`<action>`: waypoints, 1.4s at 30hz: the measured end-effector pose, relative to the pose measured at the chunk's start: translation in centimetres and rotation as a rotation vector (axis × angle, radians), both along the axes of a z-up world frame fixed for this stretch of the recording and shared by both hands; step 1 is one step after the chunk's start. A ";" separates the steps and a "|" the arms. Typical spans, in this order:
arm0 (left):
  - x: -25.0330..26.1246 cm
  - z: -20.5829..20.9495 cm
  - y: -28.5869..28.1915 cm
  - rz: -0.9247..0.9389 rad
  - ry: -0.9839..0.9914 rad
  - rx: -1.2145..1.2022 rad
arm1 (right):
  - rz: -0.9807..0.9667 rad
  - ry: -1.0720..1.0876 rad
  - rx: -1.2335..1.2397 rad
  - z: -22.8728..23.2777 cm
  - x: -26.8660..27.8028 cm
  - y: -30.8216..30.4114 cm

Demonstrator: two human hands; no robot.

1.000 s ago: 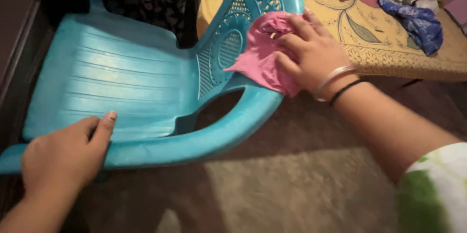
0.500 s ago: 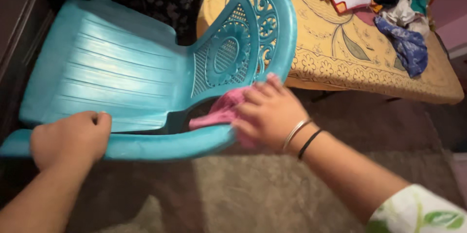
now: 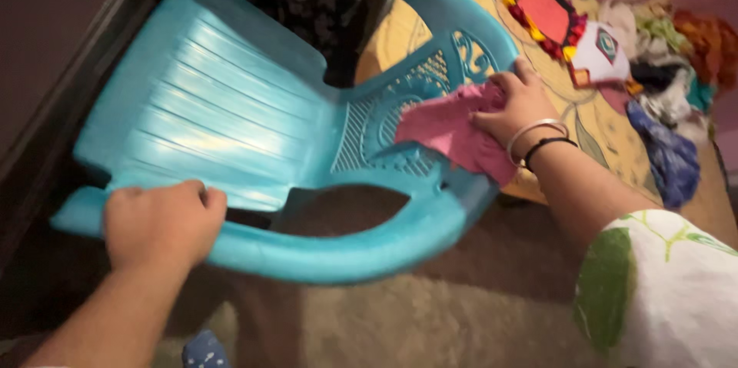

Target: The person wipes a brown table, a blue plastic chair, a bed with a patterned cover, a woven cot, and a small wooden stool using a pink cloth. The person moves between objects and wipes each surface thoroughly.

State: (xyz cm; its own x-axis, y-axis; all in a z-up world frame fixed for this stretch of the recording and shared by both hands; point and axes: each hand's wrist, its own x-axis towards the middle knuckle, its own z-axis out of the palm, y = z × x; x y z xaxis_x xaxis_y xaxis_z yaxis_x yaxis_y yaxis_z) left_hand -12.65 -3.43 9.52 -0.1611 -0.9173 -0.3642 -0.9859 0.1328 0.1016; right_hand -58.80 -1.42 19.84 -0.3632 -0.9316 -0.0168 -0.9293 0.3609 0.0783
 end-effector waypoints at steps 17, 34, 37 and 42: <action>-0.9 0.5 -0.9 0.075 0.037 -0.005 | 0.135 0.202 0.080 0.9 -0.2 -9.6; -1.5 1.7 -0.4 0.105 -0.008 0.085 | 0.581 0.496 0.936 -6.2 1.4 -12.0; -1.3 1.3 -1.4 0.118 0.000 0.105 | 0.538 0.596 0.805 -8.7 1.2 -15.6; -1.6 0.4 -0.8 0.160 0.008 0.056 | 0.543 0.565 0.842 -13.5 5.4 -17.5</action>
State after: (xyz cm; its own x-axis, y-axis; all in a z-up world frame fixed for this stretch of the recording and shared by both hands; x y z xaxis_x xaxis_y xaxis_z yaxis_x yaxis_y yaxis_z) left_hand -14.20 -4.27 9.88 -0.0177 -0.9098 -0.4146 -0.9932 -0.0318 0.1122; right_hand -53.45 -18.94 6.35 -0.0712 -0.7382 -0.6708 -0.7018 -0.4408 0.5596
